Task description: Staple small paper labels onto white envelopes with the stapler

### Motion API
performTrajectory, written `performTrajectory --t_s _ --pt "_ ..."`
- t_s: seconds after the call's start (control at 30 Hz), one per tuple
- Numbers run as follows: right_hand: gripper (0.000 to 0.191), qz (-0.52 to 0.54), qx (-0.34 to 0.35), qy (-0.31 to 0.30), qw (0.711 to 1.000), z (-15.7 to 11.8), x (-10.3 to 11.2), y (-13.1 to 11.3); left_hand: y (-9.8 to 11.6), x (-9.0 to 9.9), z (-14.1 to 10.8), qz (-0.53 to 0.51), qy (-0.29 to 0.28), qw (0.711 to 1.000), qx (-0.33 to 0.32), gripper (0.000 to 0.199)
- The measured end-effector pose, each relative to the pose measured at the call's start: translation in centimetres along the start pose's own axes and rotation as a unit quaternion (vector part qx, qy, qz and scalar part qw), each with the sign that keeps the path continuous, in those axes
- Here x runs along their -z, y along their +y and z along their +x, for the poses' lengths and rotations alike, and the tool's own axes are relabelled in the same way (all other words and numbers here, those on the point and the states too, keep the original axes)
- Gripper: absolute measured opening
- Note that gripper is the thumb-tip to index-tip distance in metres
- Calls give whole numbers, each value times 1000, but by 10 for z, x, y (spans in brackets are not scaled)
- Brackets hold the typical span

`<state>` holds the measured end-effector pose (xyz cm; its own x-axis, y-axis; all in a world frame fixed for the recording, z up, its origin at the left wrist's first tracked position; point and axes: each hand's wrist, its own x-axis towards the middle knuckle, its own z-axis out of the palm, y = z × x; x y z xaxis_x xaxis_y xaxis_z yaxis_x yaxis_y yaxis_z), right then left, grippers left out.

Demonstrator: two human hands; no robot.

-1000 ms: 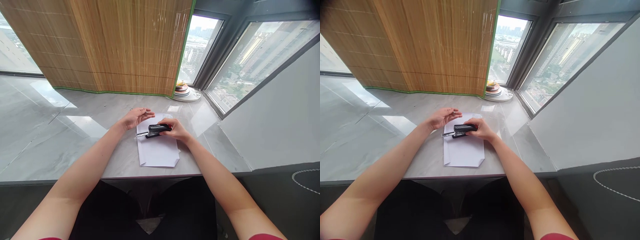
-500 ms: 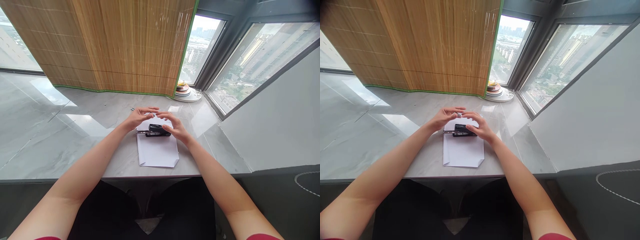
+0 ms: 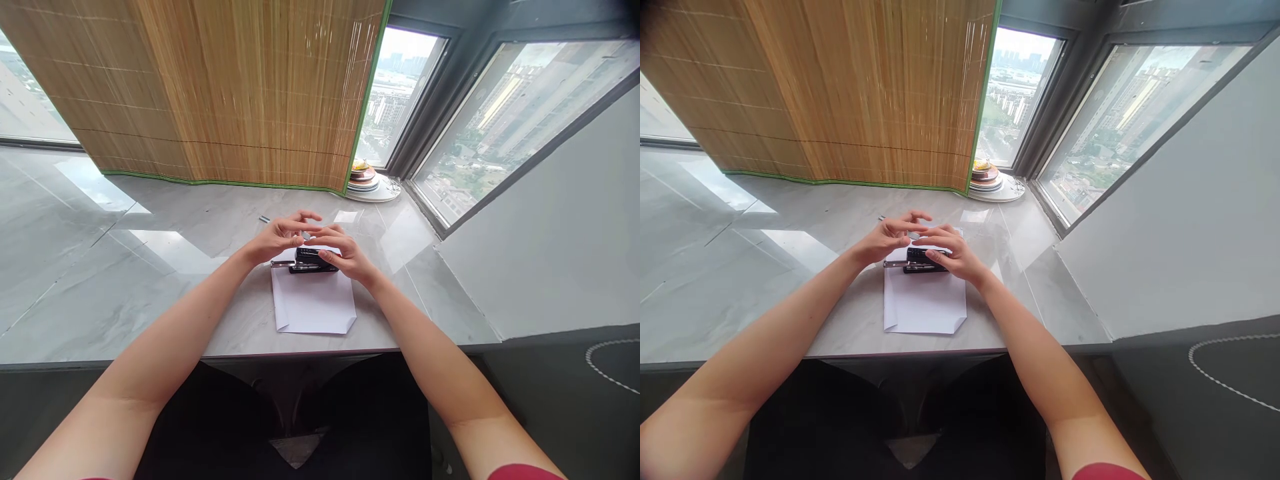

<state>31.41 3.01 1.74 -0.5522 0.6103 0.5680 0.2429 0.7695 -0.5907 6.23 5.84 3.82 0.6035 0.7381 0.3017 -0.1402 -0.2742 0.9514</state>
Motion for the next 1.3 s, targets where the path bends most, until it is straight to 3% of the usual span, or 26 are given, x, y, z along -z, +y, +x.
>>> performTrajectory --t_s 0.1,0.2,0.3,0.37,0.4,0.47,0.57,0.7,0.8,0.9,1.1,1.3 --pt "37 4 -12 23 1000 0 3 -4 -1 1 0 28 -1 1000 -8 60" --pt "35 22 -23 43 999 1 6 -7 -4 8 3 53 7 998 -17 82" --pt "34 35 -70 90 993 1 12 -2 -12 30 4 90 143 985 -22 71" --pt "36 38 -124 135 982 -1 17 8 -20 52 2 162 259 952 10 49" --pt "36 39 -151 159 975 -2 21 15 -24 63 -1 224 283 932 40 38" --pt "37 32 -196 205 958 -6 28 32 -33 83 -7 340 277 895 85 26" --pt "37 -10 -266 252 930 -14 41 57 -43 99 -15 422 235 868 115 24" --pt "44 -12 -376 267 887 -25 52 80 -49 103 -14 479 196 844 143 17" --pt "42 17 -420 273 865 -29 54 85 -47 100 -12 500 201 829 150 15" --pt "41 25 -445 255 858 -29 54 86 -44 91 -9 469 229 844 121 19" --pt "55 -99 -444 214 864 -29 53 91 -47 61 3 209 280 936 36 40" --pt "54 -169 -421 163 876 -30 51 97 -51 55 10 10 308 949 59 44"
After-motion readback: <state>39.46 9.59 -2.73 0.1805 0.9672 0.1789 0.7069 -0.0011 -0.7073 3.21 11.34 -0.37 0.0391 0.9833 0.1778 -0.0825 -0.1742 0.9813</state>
